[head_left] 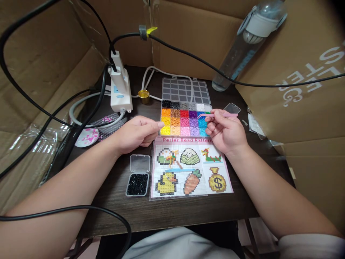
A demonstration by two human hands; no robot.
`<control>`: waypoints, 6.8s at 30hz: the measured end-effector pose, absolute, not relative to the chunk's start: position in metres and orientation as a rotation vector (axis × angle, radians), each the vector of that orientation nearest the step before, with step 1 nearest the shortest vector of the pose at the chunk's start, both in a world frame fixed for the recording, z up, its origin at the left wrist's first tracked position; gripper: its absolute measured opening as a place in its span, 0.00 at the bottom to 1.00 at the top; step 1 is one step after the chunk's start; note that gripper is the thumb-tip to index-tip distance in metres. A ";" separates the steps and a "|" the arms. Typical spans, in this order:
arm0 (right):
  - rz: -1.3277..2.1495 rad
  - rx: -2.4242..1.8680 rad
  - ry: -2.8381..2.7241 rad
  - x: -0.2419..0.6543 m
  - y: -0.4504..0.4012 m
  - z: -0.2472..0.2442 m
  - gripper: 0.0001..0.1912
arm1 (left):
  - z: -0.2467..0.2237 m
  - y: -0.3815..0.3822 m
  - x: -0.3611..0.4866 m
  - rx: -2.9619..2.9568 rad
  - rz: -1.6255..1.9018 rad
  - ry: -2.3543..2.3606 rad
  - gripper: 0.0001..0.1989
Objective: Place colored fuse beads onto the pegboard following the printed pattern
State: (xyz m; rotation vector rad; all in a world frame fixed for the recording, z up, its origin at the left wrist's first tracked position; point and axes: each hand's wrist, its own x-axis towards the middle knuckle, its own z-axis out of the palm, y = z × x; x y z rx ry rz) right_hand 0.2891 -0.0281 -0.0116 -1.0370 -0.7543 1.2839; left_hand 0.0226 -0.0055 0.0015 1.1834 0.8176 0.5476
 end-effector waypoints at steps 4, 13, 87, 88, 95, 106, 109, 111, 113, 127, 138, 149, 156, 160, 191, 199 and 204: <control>1.285 -1.022 -0.753 0.289 -0.028 -0.012 0.03 | 0.001 -0.005 0.023 1.184 0.554 0.813 0.26; 1.290 -1.041 -0.730 0.288 -0.028 -0.010 0.03 | 0.000 -0.004 0.022 1.196 0.547 0.812 0.26; 1.237 -1.000 -0.876 0.284 -0.030 -0.014 0.09 | 0.000 -0.005 0.020 1.077 0.635 0.910 0.25; 1.230 -0.996 -0.884 0.284 -0.031 -0.013 0.08 | 0.000 -0.005 0.020 1.052 0.650 0.912 0.26; 1.237 -0.988 -0.899 0.282 -0.033 -0.010 0.08 | 0.001 -0.006 0.024 1.042 0.689 0.966 0.27; 1.337 -0.959 -0.996 0.283 -0.036 -0.010 0.10 | 0.001 -0.006 0.025 1.094 0.672 0.952 0.26; 1.371 -0.943 -1.098 0.283 -0.040 -0.015 0.09 | 0.001 -0.006 0.024 1.100 0.656 0.950 0.26; 1.388 -0.945 -1.211 0.283 -0.044 -0.020 0.07 | 0.001 -0.006 0.024 1.100 0.646 0.947 0.25; 1.396 -0.958 -1.308 0.284 -0.047 -0.024 0.05 | 0.002 -0.006 0.024 1.099 0.644 0.943 0.25; 1.355 -0.895 -1.074 0.285 -0.040 -0.009 0.08 | 0.001 -0.005 0.023 1.133 0.620 0.958 0.25; 1.429 -0.866 -1.018 0.290 -0.036 -0.011 0.06 | 0.003 -0.006 0.024 1.135 0.607 0.976 0.25; 1.399 -0.921 -0.927 0.288 -0.035 -0.009 0.11 | 0.002 -0.006 0.024 1.157 0.615 0.985 0.25; 1.363 -0.914 -0.942 0.290 -0.035 -0.008 0.10 | 0.002 -0.006 0.023 1.164 0.617 0.981 0.25; 1.352 -0.935 -0.937 0.289 -0.035 -0.007 0.12 | 0.002 -0.006 0.024 1.172 0.609 0.975 0.25; 1.287 -0.897 -0.956 0.289 -0.034 -0.011 0.13 | 0.005 -0.007 0.026 1.122 0.624 0.965 0.25; 1.275 -0.910 -0.998 0.290 -0.034 -0.011 0.12 | 0.005 -0.006 0.025 1.115 0.625 0.957 0.26; 1.259 -0.882 -1.034 0.291 -0.035 -0.009 0.13 | 0.003 -0.005 0.024 1.118 0.619 0.968 0.27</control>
